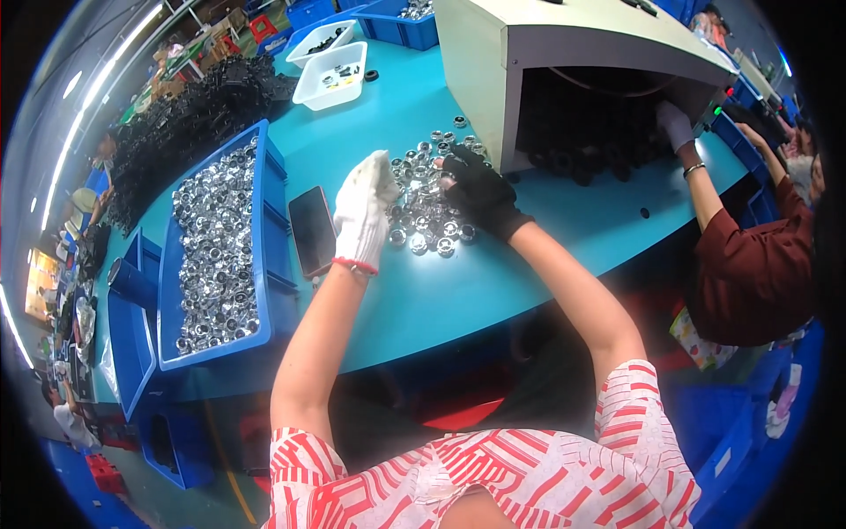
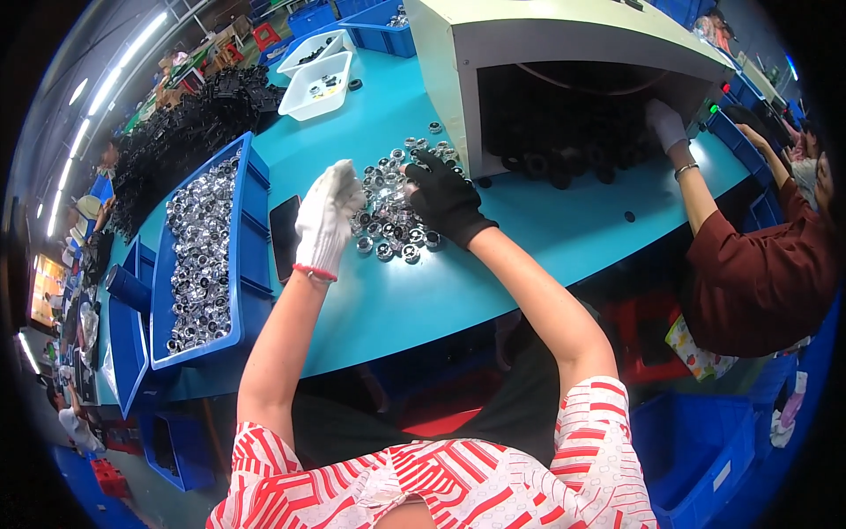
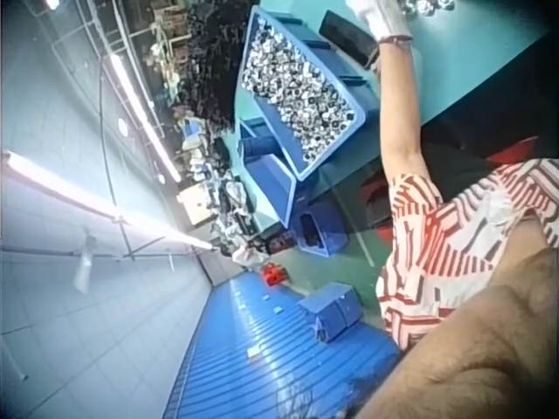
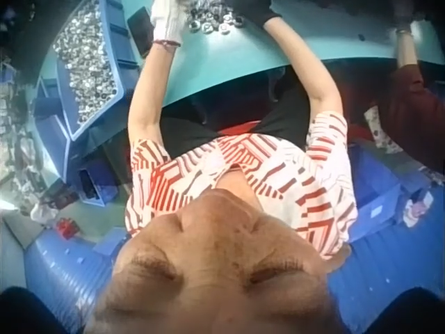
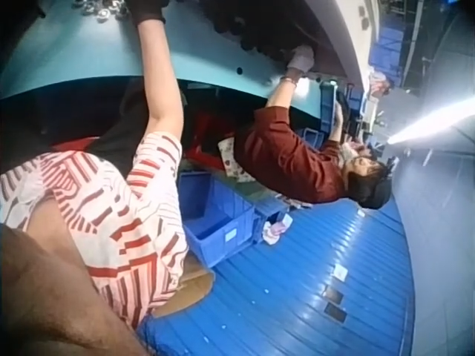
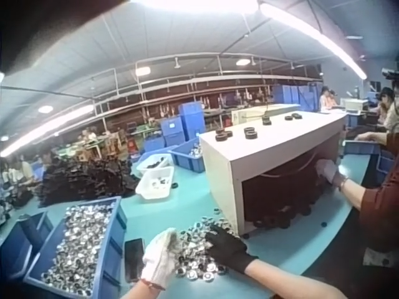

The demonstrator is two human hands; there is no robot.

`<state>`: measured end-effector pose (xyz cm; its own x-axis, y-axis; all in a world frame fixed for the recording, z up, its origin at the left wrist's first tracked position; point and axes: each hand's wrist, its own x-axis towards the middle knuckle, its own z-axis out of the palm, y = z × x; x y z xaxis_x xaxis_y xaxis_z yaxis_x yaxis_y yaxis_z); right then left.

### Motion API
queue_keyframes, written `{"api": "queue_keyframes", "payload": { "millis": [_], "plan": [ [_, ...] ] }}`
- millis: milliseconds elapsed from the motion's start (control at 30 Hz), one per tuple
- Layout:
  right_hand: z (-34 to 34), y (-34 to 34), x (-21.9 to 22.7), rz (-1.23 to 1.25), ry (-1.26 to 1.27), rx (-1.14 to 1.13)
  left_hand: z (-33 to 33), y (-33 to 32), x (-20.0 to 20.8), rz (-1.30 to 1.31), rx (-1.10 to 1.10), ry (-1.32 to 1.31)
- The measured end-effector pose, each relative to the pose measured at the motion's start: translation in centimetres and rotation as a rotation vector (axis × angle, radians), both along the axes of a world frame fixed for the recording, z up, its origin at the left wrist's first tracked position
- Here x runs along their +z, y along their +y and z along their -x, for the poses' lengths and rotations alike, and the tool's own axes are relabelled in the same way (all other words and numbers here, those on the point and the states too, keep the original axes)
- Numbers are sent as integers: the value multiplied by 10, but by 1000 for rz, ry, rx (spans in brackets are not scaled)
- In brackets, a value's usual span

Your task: The recorder is assembling small metal components into black plastic bases at a factory workstation.

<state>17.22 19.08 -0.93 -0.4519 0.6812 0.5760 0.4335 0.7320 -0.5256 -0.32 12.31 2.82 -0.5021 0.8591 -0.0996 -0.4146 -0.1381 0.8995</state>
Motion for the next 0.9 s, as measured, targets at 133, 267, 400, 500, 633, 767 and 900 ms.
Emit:
{"api": "queue_keyframes", "payload": {
  "millis": [133, 267, 400, 500, 633, 767, 900],
  "plan": [
    [-25, -2, -12, -160, -110, 13, -7, -25, -4, -27, -35, -50],
    [-27, -11, -31, -396, -158, 0, -32, -68, -13, -77, -70, 442],
    [-34, -26, -20, -374, -100, 54, -58, -81, -10, -285, -106, 1423],
    [-55, -35, -5, -251, 102, 33, -68, -81, -9, -256, -256, 1665],
    [-99, 4, -15, -85, 53, -251, -69, -75, -20, -233, -167, 1768],
    [-133, 33, -17, -149, -36, -540, -58, -61, -28, -182, -57, 1821],
    [-143, 40, -17, -124, -191, -580, -56, -57, -23, -201, -24, 1733]
  ]
}}
